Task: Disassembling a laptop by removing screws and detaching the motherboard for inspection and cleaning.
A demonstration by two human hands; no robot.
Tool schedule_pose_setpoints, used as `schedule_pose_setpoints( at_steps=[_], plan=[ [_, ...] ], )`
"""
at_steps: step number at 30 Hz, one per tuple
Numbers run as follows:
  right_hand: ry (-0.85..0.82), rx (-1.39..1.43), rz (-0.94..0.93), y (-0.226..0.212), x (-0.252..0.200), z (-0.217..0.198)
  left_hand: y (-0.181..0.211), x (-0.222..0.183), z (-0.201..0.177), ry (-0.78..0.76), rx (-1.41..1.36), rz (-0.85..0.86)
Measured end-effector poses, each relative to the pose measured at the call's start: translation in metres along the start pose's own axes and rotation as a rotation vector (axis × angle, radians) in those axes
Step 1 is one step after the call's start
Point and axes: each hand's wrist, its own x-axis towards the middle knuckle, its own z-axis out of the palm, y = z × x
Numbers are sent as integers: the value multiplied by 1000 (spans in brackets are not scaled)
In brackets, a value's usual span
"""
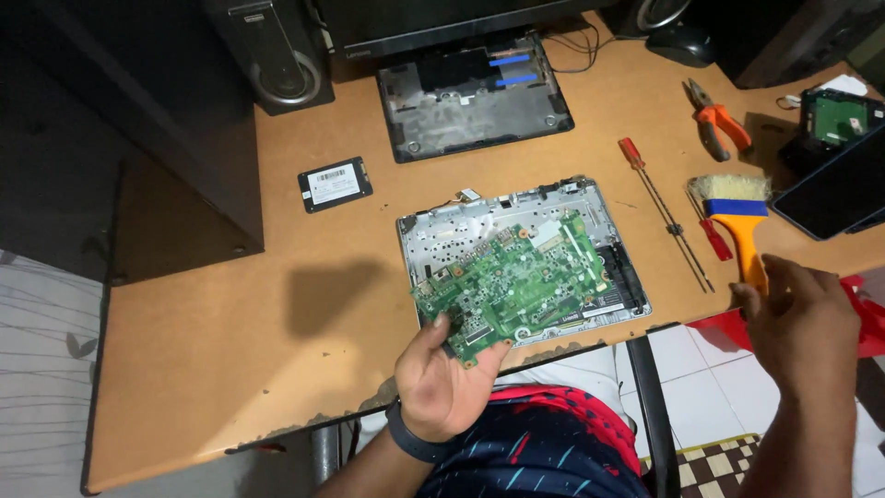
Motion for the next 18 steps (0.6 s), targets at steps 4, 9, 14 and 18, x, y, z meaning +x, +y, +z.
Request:
schedule_pose_setpoints(
  at_steps=[4, 9, 14, 18],
  plan=[
    [185, -19, -136, 36, 3, 25, -2, -4, 11, -124, 53, 47],
    [327, -21, -110, 40, 12, 29, 3, -3, -4, -136, 157, 76],
    [383, 614, 132, 82, 23, 40, 9, -7, 19, -309, 183, 118],
    [336, 566, 176, 102, 23, 22, 15, 0, 43, -460, 226, 144]
  ],
)
